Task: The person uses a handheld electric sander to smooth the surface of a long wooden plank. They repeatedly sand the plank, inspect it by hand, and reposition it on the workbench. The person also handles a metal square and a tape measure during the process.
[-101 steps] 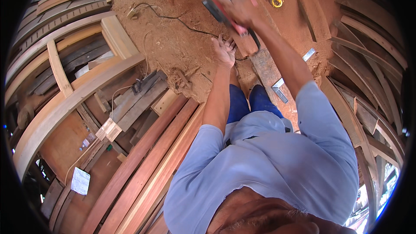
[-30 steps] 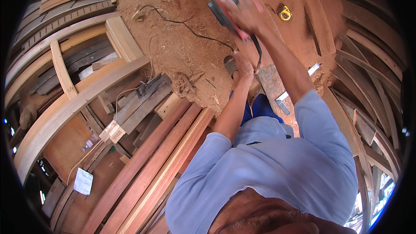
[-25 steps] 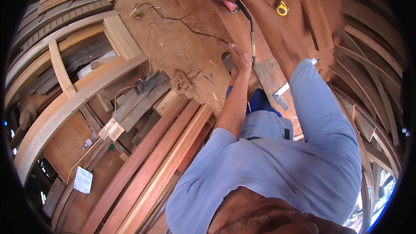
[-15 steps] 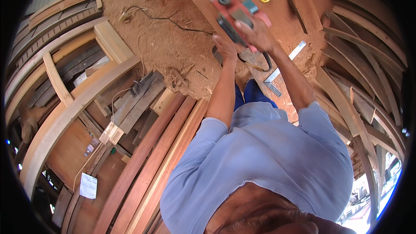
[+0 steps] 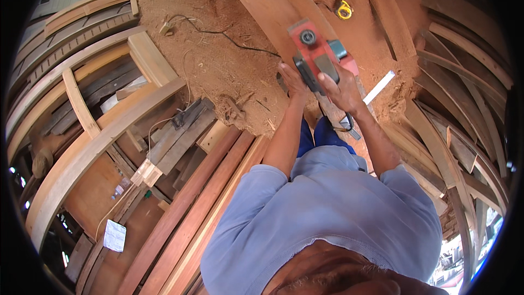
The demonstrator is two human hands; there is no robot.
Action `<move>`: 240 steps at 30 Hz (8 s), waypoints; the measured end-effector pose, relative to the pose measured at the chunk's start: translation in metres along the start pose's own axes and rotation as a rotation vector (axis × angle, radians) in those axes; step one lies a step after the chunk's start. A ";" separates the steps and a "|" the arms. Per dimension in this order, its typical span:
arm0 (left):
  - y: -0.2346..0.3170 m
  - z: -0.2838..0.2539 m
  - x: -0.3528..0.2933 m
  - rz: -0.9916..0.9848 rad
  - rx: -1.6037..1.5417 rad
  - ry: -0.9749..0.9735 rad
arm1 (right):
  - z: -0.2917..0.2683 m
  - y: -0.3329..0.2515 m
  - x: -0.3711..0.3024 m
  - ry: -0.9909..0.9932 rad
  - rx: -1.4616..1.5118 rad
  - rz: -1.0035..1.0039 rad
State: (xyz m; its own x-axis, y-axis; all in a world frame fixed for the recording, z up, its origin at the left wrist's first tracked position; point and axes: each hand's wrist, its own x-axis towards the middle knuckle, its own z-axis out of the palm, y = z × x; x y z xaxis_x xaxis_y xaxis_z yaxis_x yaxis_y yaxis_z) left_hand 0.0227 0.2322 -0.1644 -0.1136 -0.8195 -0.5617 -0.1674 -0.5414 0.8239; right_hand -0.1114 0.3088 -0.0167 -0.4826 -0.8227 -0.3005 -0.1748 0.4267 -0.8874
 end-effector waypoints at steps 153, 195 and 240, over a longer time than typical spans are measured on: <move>0.044 -0.040 -0.054 0.328 0.202 -0.328 | -0.172 0.002 -0.032 0.548 0.219 0.059; 0.043 -0.035 -0.049 0.369 0.416 -0.248 | -0.119 0.041 0.005 0.543 0.000 0.000; 0.099 -0.075 -0.064 -0.072 -0.579 -0.670 | 0.022 -0.107 -0.034 -0.109 -0.175 0.025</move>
State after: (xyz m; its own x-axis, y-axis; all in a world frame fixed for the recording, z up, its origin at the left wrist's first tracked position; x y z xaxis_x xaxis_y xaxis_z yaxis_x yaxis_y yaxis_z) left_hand 0.0873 0.2170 -0.0412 -0.7013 -0.5966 -0.3901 0.3053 -0.7459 0.5920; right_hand -0.0571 0.2830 0.0811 -0.3948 -0.8428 -0.3659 -0.3148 0.4982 -0.8079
